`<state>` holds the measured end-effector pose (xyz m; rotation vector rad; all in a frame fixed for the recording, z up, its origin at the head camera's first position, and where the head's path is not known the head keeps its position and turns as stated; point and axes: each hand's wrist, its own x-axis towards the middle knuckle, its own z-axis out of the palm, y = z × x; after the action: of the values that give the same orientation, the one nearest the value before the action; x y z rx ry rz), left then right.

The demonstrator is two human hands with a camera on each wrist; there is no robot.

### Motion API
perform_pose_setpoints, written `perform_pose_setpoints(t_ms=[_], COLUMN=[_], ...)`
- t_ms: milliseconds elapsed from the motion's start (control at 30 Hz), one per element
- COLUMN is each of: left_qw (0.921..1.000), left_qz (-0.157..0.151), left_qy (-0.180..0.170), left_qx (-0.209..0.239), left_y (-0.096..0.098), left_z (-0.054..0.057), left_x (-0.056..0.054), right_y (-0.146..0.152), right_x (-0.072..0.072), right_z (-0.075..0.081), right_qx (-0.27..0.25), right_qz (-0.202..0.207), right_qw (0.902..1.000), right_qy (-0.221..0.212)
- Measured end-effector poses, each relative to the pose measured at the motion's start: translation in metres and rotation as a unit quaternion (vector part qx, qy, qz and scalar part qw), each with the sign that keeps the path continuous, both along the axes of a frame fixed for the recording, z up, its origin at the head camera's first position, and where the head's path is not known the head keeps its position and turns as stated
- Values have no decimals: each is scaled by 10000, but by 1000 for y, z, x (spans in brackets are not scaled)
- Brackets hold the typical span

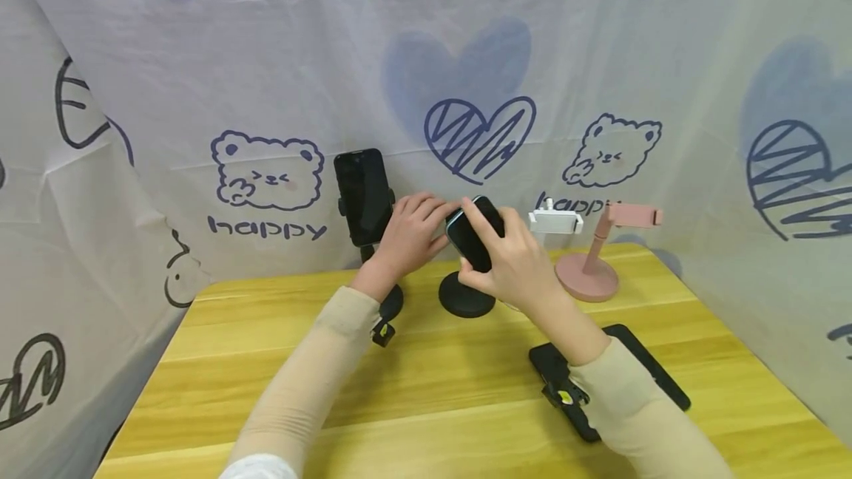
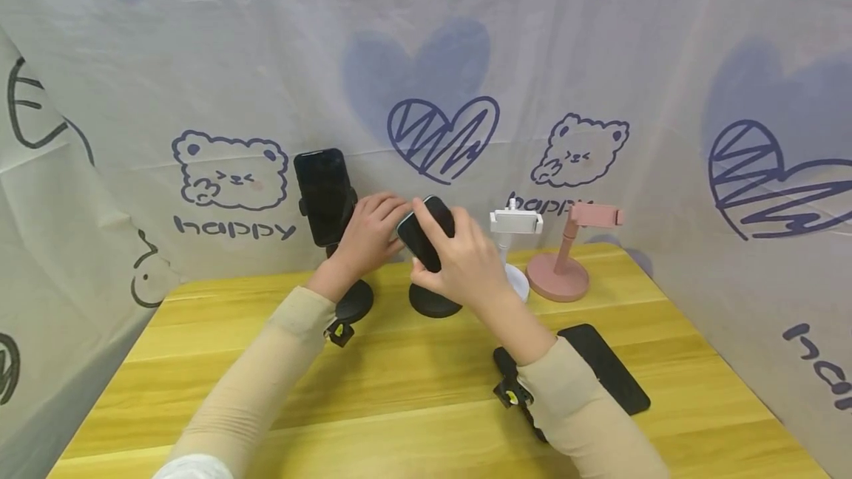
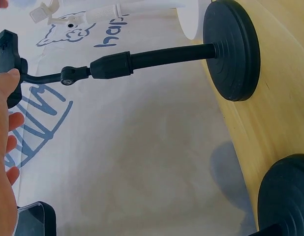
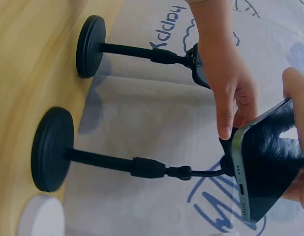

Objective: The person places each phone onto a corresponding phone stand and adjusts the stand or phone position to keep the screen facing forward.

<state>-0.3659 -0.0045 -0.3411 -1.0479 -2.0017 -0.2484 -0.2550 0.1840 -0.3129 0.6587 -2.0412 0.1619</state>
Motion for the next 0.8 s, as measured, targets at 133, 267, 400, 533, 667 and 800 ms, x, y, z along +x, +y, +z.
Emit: perform_pose_setpoints(t_ms=[133, 267, 400, 533, 667, 800], left_qw=[10000, 9995, 9984, 9978, 9970, 9962], left_qz=[40, 52, 3, -38, -184, -199], left_qy=[-20, 213, 347, 322, 265, 398], left_qx=[40, 230, 447, 582, 702, 753], left_y=[0, 1, 1, 1, 1, 1], left_z=[-2, -4, -7, -11, -10, -10], left_x=[1, -1, -5, -7, -7, -8], right_y=[1, 3, 3, 4, 9, 17], right_x=[-2, -5, -9, -14, -20, -22], right_z=[7, 12, 15, 18, 23, 31], right_qx=[179, 208, 200, 129, -88, -582], right_qz=[-114, -183, -211, -266, -402, -498], right_qw=[9998, 9991, 9979, 9974, 9972, 9957], right_qy=[55, 328, 570, 664, 632, 512])
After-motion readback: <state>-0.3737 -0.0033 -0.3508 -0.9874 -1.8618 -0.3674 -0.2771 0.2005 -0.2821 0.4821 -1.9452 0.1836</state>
